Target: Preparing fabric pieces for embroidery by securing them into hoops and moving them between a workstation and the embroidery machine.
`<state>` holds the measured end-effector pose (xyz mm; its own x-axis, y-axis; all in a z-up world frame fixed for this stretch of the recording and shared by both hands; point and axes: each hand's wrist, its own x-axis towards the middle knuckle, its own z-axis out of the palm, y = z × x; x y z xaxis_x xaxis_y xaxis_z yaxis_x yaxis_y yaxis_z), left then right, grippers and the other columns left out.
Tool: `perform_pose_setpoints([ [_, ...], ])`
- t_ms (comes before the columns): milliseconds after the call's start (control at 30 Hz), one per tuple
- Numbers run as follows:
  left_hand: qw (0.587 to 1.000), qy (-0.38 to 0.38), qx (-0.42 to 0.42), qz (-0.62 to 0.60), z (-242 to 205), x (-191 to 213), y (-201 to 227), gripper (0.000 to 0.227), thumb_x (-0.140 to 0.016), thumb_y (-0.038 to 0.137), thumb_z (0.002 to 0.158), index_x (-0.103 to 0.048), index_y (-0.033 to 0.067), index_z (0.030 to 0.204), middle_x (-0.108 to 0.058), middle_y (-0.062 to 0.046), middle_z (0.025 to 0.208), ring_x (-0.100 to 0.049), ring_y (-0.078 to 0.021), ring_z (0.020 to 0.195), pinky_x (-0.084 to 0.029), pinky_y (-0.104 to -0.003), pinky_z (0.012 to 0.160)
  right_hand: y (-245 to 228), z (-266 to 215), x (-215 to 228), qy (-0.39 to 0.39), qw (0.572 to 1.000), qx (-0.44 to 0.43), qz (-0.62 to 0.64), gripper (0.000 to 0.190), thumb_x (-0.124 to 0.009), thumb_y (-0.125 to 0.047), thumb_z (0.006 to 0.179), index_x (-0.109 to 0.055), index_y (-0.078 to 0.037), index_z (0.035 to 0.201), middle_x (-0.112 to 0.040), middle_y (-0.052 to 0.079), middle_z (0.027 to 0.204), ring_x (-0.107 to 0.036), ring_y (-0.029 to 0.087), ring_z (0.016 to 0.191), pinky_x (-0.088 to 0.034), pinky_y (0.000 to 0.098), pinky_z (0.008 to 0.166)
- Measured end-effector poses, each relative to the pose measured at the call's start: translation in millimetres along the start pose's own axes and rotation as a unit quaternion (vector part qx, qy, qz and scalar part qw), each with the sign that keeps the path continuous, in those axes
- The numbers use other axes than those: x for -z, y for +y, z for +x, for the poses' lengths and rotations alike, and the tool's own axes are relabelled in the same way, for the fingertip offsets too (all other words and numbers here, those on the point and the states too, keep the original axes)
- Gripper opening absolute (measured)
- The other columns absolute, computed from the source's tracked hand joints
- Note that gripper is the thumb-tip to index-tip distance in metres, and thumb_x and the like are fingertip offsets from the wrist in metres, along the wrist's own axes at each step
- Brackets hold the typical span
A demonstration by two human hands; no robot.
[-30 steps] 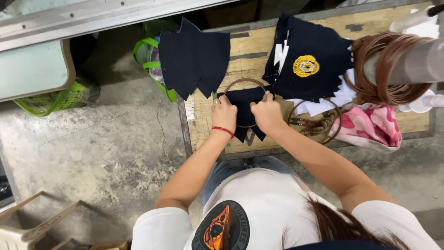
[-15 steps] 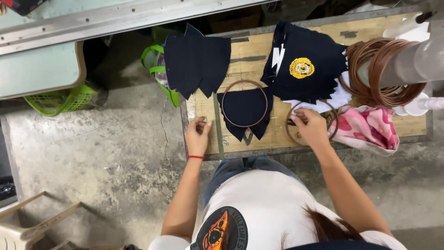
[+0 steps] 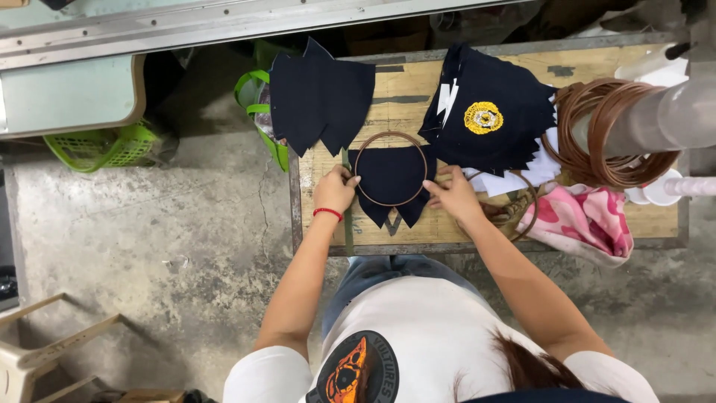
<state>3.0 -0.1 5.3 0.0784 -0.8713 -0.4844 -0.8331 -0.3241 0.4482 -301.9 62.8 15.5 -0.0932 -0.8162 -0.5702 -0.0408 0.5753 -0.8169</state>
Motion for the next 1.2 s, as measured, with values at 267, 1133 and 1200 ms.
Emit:
perform_pose_setpoints([
  [267,0.999,-0.02,-0.032,0.039,1,12,14,0.029,-0.067,0.044,0.098,-0.079,0.0197,0.109,-0.082,-0.01,0.106,-0.076,-0.037,0.114,-0.061,-0.052,0.099,9,19,3,-0.002,0.992,0.063,-0.108,0.044,-0.081,-0.012,0.098,-0.059,-0.01,0.137,-0.072,0.023,0.102,-0.079,0.034,0.079,-0.07,0.0384,0.063],
  [1133,0.968,0.086,-0.144,0.188,28,-12,32,0.026,-0.061,0.031,0.089,-0.081,0.0162,0.098,-0.079,-0.016,0.083,-0.081,-0.0407,0.087,-0.064,-0.054,0.075,-54,16,-78,-0.247,0.669,0.206,-0.67,0.071,-0.028,-0.054,0.117,0.002,-0.032,0.177,0.021,0.005,0.183,0.022,0.041,0.165,0.012,0.0786,0.121],
  [1200,0.957,0.141,-0.165,0.194,25,-22,30,0.023,-0.062,0.027,0.087,-0.077,0.0112,0.095,-0.078,-0.017,0.082,-0.08,-0.0419,0.083,-0.062,-0.056,0.07,-55,14,-78,-0.248,0.67,0.207,-0.668,0.071,-0.029,-0.055,0.116,-0.001,-0.032,0.177,0.021,0.004,0.183,0.02,0.041,0.165,0.011,0.0788,0.122],
])
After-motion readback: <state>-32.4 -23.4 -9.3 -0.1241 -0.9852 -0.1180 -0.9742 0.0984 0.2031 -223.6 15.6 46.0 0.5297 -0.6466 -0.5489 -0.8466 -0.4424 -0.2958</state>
